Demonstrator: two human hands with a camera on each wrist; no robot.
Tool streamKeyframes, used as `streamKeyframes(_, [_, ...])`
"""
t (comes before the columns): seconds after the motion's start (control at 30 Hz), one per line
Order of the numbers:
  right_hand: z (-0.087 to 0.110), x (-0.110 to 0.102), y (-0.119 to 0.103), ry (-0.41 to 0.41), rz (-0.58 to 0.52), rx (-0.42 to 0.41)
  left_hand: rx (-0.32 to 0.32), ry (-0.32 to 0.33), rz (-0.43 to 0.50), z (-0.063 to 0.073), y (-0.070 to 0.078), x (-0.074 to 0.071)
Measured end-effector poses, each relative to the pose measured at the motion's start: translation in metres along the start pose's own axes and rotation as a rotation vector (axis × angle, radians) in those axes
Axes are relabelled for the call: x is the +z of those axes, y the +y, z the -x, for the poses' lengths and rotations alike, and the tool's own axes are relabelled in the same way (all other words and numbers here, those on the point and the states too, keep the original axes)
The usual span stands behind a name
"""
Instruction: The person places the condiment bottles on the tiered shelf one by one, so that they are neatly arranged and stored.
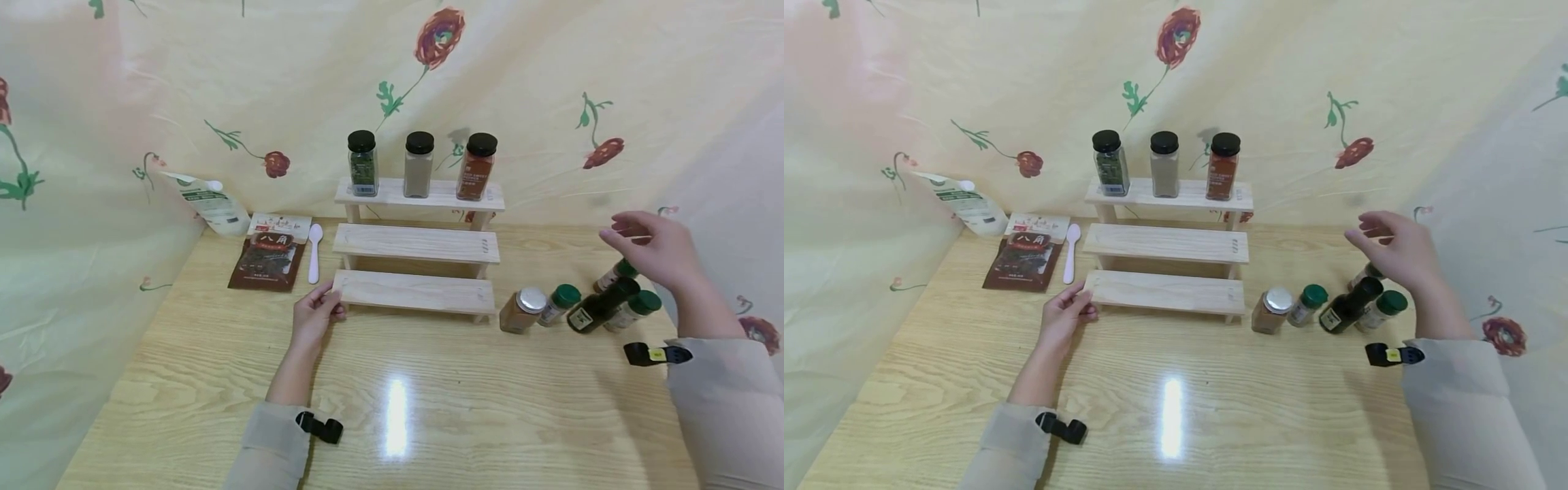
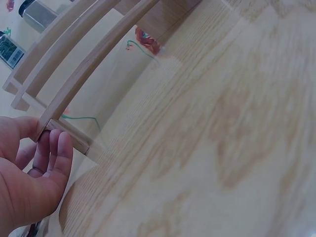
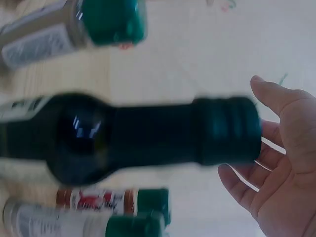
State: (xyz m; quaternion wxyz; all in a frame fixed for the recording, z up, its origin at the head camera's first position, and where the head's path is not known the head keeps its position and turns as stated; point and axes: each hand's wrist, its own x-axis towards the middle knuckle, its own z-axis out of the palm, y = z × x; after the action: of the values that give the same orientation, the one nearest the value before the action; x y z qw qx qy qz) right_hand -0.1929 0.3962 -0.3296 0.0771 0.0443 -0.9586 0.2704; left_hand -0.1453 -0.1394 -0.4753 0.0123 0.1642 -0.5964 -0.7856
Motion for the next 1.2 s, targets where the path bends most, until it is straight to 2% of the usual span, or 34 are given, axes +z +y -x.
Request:
streamKeyframes(0.23, [0.007, -0.001, 0.029, -0.044, 0.060, 0.055, 0.003, 0.005, 0.015, 0.001, 0.001, 0.000])
streamKeyframes(0.47, [0.016, 0.005, 0.058, -0.099, 0.075, 0.090, 0.001, 0.007, 0.004, 0.002, 0.001, 0.002])
streamKeyframes(0.7, [0.018, 0.010, 0.078, -0.140, 0.109, 0.127, -0.002, -0.001, -0.017, 0.003, 0.001, 0.001])
streamKeyframes(0.87, [0.018, 0.009, 0.085, -0.154, 0.116, 0.123, 0.001, -0.002, -0.021, 0.002, 0.001, 0.002])
streamKeyframes(1.03, [0.018, 0.009, 0.083, -0.111, 0.128, 0.092, 0.003, -0.007, -0.019, 0.003, 0.001, 0.002])
streamKeyframes(1.2, [0.015, 0.004, 0.075, -0.051, 0.118, 0.101, -0.005, -0.004, -0.032, 0.004, 0.001, 0.001])
